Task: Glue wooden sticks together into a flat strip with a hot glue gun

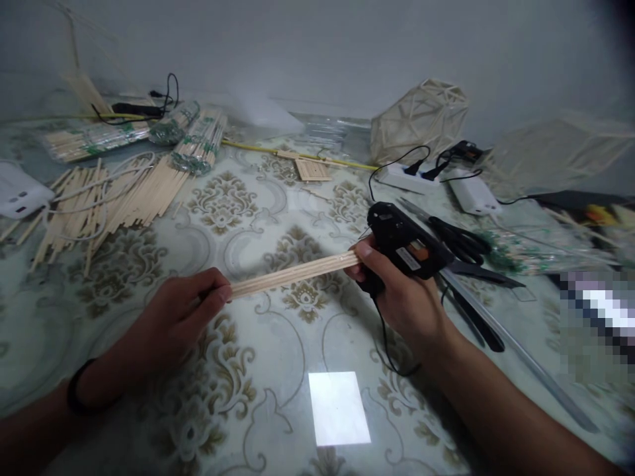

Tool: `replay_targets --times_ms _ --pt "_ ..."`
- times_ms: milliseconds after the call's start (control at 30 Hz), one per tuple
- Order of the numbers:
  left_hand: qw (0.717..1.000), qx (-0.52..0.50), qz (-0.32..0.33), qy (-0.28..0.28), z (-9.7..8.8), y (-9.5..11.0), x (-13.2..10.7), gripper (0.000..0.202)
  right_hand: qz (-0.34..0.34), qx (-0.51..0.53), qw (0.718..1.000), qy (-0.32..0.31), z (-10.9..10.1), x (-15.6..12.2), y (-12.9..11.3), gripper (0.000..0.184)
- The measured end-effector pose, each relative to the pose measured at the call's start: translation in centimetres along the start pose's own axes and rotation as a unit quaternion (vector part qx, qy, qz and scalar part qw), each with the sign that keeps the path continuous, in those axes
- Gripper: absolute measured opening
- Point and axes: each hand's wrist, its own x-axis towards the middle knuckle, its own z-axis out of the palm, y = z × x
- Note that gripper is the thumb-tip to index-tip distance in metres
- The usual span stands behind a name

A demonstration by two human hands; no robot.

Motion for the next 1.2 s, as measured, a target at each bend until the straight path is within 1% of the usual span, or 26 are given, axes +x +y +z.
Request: replay_targets --times_ms 167,267,400,600,767,1033,1100,1200 --pt "1.0 0.005 -0.008 0.016 -0.1 0.1 -0.1 0.036 0.028 0.025 0.999 -0.01 0.7 -0.3 -1.1 0.037" --pt "1.0 -0.002 -0.008 0.016 -0.1 0.1 -0.2 0.035 0.037 0.032 0.999 -0.019 1.0 -0.4 -1.6 0.038" --pt "1.0 0.009 -0.008 0.0 0.0 0.1 -0.4 0.038 0.026 0.035 0.999 -0.028 1.2 -0.4 -1.7 0.042" --pt "1.0 0.003 -0.011 -0.003 0.2 -0.4 -0.7 0.048 0.002 0.05 0.999 -0.015 1.3 -0.2 -1.5 0.04" --pt "1.0 0.001 -0.006 -0.011 0.2 -0.6 -0.6 0.047 -0.006 0.044 0.999 -0.014 1.1 -0.2 -1.7 0.04" --pt "1.0 -0.018 0.007 -0.014 -0.1 -0.1 -0.5 0.046 0.0 0.047 0.999 -0.009 0.8 -0.1 -2.1 0.04" --pt "1.0 -0.022 -0.005 -0.006 0.0 -0.2 -0.4 0.046 0.004 0.047 0.999 -0.012 0.8 -0.1 -2.1 0.039" --pt "0.997 -0.046 -0.053 0.01 0.3 -0.5 -0.2 0.043 0.011 0.046 0.999 -0.015 1.0 -0.2 -2.0 0.037"
